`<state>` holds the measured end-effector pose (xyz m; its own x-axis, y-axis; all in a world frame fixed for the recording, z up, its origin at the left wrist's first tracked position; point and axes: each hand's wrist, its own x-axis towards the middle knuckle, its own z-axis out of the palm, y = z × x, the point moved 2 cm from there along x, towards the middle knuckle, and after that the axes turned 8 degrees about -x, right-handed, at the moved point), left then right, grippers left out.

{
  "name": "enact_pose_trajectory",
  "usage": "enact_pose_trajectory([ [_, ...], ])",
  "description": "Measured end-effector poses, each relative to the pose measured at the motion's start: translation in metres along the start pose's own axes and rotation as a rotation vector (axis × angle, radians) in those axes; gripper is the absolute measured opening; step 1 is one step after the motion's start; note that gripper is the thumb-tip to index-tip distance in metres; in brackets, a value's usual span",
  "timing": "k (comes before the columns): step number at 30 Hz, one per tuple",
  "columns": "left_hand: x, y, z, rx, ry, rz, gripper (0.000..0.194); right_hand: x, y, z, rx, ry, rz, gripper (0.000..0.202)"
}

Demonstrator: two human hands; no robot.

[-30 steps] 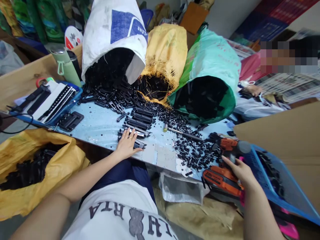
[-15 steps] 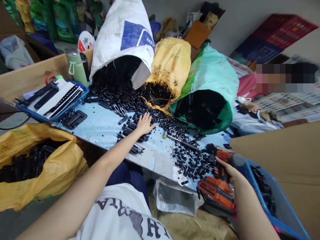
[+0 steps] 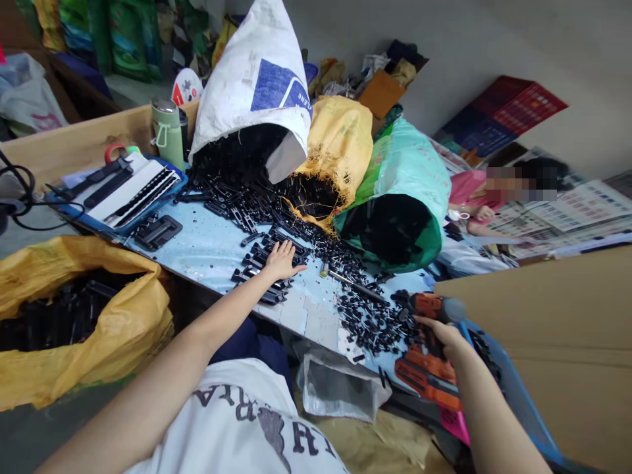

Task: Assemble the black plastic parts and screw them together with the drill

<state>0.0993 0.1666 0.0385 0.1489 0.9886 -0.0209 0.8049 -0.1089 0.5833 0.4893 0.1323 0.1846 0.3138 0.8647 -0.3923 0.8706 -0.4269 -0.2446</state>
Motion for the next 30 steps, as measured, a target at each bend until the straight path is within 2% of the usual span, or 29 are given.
enact_pose_trajectory([
  [2,-0.001,0.003,0.003,0.005,0.019,0.012,0.095,-0.007,-0.011,-0.014,0.092,0.042,0.010,0.020],
  [4,0.000,0.005,0.006,0.007,0.034,0.023,0.096,-0.014,-0.032,-0.024,0.156,0.032,-0.011,0.022],
  [7,0.001,0.006,0.010,0.002,0.046,0.058,0.098,-0.023,-0.085,-0.026,0.139,-0.049,-0.135,0.029],
  [13,0.000,0.004,0.009,-0.012,0.034,0.105,0.095,-0.033,-0.234,0.009,-0.142,-0.243,-0.493,0.030],
  [16,0.000,0.002,0.009,-0.010,-0.005,0.106,0.093,-0.034,-0.300,0.029,-0.296,-0.322,-0.549,0.026],
  [19,0.002,0.000,0.010,0.000,-0.002,0.119,0.094,-0.033,-0.347,0.043,-0.473,-0.335,-0.574,0.020],
  [23,0.003,-0.002,0.015,-0.006,0.014,0.121,0.099,-0.025,-0.381,0.053,-0.637,-0.323,-0.570,0.018],
  [30,0.005,-0.003,0.020,-0.018,0.005,0.116,0.101,0.002,-0.401,0.066,-0.734,-0.347,-0.610,0.017],
])
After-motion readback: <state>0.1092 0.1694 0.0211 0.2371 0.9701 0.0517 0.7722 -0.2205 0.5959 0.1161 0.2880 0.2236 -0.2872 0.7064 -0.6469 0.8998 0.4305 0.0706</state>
